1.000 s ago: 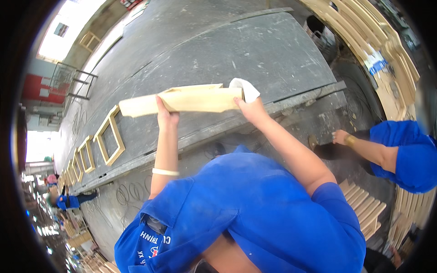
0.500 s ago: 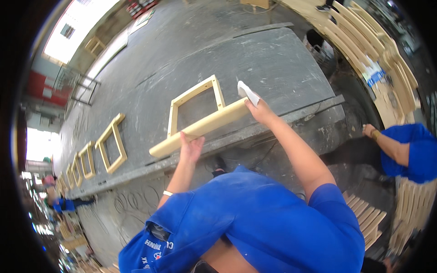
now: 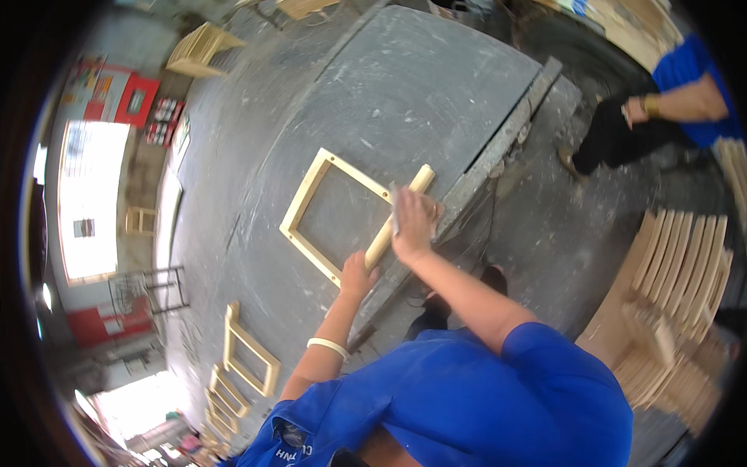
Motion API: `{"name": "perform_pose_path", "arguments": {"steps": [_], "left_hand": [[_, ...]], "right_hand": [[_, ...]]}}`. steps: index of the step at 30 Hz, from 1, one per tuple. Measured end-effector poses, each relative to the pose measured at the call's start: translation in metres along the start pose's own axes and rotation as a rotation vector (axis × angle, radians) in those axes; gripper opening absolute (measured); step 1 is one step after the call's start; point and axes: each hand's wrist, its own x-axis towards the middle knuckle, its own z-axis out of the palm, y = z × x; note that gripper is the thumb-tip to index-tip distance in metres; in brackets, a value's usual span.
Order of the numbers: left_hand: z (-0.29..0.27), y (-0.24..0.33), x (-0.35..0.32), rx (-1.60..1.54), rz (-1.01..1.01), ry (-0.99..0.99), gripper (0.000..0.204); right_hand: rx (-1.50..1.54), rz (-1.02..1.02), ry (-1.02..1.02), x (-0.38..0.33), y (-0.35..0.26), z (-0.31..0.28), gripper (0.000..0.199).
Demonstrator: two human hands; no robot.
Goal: The person wipes multiple wooden chair frames with a white cloth on a workbench in a workshop. They handle each frame one at a time, turning them over to wipe different sides, then place them aside.
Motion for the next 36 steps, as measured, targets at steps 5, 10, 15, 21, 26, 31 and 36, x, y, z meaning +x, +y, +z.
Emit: {"name": "perform_pose_path", "arguments": {"steps": [5, 10, 15, 21, 26, 31, 36], "left_hand": [[0.015, -0.023, 0.009, 0.002, 0.139, -0.034, 0.045], [0.016, -0.027, 0.008, 0.003, 0.220, -0.027, 0.045], [0.011, -0.025, 0.009, -0.017, 0.265, -0.011, 0.049], [0.011, -0.024, 0.010, -0.004, 0.254, -0.006, 0.049], [0.009, -0.024, 0.012, -0.024, 0.255, -0.046, 0.049], [0.007, -0.021, 0.009, -0.046, 0.261, -0.016, 0.049], [0.005, -0.019, 0.013, -0.055, 0.247, -0.059, 0.049]], "right_hand": [[0.055, 0.202, 0.255, 0.050, 0.010, 0.029, 0.060], [0.375, 0.168, 0.451, 0.035, 0.016, 0.059, 0.056], [0.395, 0.092, 0.507, 0.021, -0.014, 0.048, 0.059], [0.526, 0.215, 0.734, 0.059, 0.011, 0.030, 0.052], [0.394, 0.150, 0.607, 0.043, 0.008, 0.045, 0.052], [0.264, 0.231, 0.544, 0.059, 0.033, 0.038, 0.058], [-0.069, 0.290, 0.219, 0.043, 0.005, 0.036, 0.063]]}}
